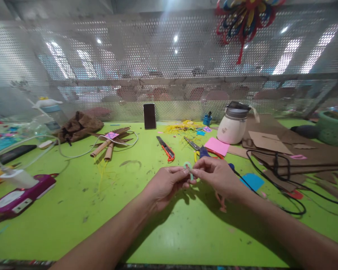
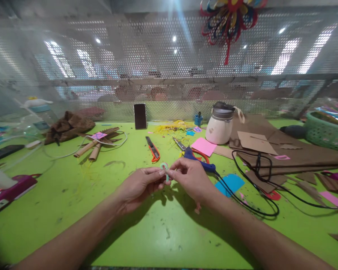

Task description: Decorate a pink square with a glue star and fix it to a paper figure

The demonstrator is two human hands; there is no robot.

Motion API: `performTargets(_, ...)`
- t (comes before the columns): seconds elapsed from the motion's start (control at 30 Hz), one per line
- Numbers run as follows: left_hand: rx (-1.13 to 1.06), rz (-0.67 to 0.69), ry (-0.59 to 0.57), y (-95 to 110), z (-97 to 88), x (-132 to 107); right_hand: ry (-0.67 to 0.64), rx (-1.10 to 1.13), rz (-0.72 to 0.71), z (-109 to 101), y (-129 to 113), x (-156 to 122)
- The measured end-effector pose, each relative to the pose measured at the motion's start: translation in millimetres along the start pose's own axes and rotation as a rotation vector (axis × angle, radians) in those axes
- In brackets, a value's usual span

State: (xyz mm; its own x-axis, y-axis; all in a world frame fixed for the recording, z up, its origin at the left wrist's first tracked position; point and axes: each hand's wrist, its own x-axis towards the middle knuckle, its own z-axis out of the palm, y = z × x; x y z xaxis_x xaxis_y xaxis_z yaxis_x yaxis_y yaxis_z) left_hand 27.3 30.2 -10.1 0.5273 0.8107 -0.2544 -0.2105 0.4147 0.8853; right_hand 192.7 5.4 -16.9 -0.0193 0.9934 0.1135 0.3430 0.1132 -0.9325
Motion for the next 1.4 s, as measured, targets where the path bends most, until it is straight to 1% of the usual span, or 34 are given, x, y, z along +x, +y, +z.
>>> performTargets(0.1, 0.025, 0.005, 0.009, 1, 1.2, 0, -0.017, 0.025, -0.011, -2, -6, -1)
performTargets(0.2, 0.069, 0.019, 0.020, 0, 1.4, 0, 0.001, 0.014, -0.056, -2, -11, -3)
performTargets(0.4, 0.255, 0.068, 0.009, -3, 2.3, -2, 0.066, -0.146, -0.129, 3, -10, -7)
performTargets(0.57, 0.366, 0.083, 0.063, 1, 9.6, -5, 0.083, -0.221, -0.130, 4, -9, -8)
performTargets(0.73, 0.439, 0.092, 0.095, 1, 13.0, -5, 0.109, -0.398, -0.236, 3, -6, -9)
performTargets(0.83, 0.410, 0.085, 0.085, 0, 12.2, -5, 0.132, -0.435, -0.252, 4, -3, -10)
performTargets(0.97, 0.282, 0.068, 0.049, -2, 10.2, -5, 0.158, -0.404, -0.271, 6, -1, -9)
performTargets(1.03, 0.233, 0.068, 0.038, -3, 8.9, -4, 0.155, -0.362, -0.254, 6, -2, -8)
performTargets(1.2, 0.185, 0.036, 0.028, -4, 5.0, -2, 0.127, -0.209, -0.143, 5, -6, -6)
performTargets(1.3, 0.135, 0.008, -0.001, -5, 3.7, -1, 0.113, -0.185, -0.152, 6, -5, -6)
performTargets(1.4, 0.097, -0.036, 0.018, -5, 3.6, -1, 0.129, -0.212, -0.180, 7, -2, -7)
